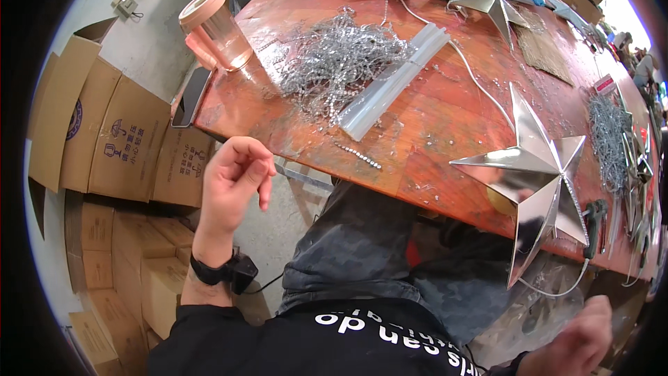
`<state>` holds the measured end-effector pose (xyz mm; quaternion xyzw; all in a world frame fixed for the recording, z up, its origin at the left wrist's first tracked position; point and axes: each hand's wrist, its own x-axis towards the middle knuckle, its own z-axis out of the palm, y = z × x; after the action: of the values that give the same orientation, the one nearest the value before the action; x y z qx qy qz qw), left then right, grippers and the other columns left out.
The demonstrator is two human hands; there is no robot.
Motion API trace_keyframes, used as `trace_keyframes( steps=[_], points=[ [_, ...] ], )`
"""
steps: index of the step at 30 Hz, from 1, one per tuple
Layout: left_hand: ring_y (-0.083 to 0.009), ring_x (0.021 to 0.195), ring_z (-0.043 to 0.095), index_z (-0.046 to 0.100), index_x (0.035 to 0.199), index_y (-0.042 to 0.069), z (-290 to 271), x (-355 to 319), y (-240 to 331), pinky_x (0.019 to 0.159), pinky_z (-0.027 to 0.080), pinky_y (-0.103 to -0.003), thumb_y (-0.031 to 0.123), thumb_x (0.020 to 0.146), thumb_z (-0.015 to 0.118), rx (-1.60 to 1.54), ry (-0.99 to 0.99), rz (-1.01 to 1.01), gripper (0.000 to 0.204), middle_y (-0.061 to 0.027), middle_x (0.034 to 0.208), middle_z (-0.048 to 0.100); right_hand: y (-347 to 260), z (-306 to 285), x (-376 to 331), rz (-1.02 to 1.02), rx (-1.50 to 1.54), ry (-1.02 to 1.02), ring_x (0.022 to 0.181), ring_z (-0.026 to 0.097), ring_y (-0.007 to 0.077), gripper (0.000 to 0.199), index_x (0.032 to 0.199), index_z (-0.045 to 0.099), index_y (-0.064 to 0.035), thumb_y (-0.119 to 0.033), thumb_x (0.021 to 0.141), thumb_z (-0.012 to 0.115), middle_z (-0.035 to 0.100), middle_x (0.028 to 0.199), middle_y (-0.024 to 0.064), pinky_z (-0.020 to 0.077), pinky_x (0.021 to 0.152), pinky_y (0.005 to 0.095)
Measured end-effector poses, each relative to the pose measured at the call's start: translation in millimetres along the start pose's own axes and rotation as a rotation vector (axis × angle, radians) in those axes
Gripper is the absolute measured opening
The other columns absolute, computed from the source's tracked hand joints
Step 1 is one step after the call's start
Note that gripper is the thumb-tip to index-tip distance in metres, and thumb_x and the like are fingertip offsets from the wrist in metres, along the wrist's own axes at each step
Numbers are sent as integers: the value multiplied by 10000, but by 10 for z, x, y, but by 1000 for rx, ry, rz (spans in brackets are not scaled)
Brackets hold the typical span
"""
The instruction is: The person uses a hot glue gun to attach a silver beaded chain to the edges of a metallic star-shaped ornament. They repeatedly apply glue and press the chain onto the star's points while working at a table in a workshop.
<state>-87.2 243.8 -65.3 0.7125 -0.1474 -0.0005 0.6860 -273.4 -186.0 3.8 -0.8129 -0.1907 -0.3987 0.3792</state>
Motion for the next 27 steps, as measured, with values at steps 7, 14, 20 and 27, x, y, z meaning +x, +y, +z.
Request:
trace_keyframes(
  steps=[7,14,20,27],
  points=[
    [-193,634,610,622,1059,102,-398,-500,-942,576,502,-346,358,971,490,972,-280,-340,301,-105,816,649,-175,1592,608,48,333,-855,701,593,233,186,892,630,-55,-155,765,720,603,805,55,492,601,331],
    [-335,1134,559,585,1183,-45,-534,-619,-1436,976,416,-353,511,941,442,774,-218,-906,623,-222,1167,611,-12,2381,531,69,-256,-568,864,551,278,337,1045,597,-22,-192,776,707,568,959,100,487,730,371],
    [-425,1155,515,430,1290,-108,104,-840,-1644,986,398,-404,524,921,454,307,-260,-743,732,-318,1198,548,187,2637,291,-42,-354,-520,917,540,260,380,1074,599,14,-134,740,704,563,1031,94,463,784,368],
    [-330,844,638,621,1047,12,40,-416,-552,732,498,-363,284,898,605,644,-654,-431,311,-184,897,660,169,2454,115,-121,-304,-350,735,559,214,194,891,636,-15,-57,716,710,570,799,43,463,647,327]
  ],
)
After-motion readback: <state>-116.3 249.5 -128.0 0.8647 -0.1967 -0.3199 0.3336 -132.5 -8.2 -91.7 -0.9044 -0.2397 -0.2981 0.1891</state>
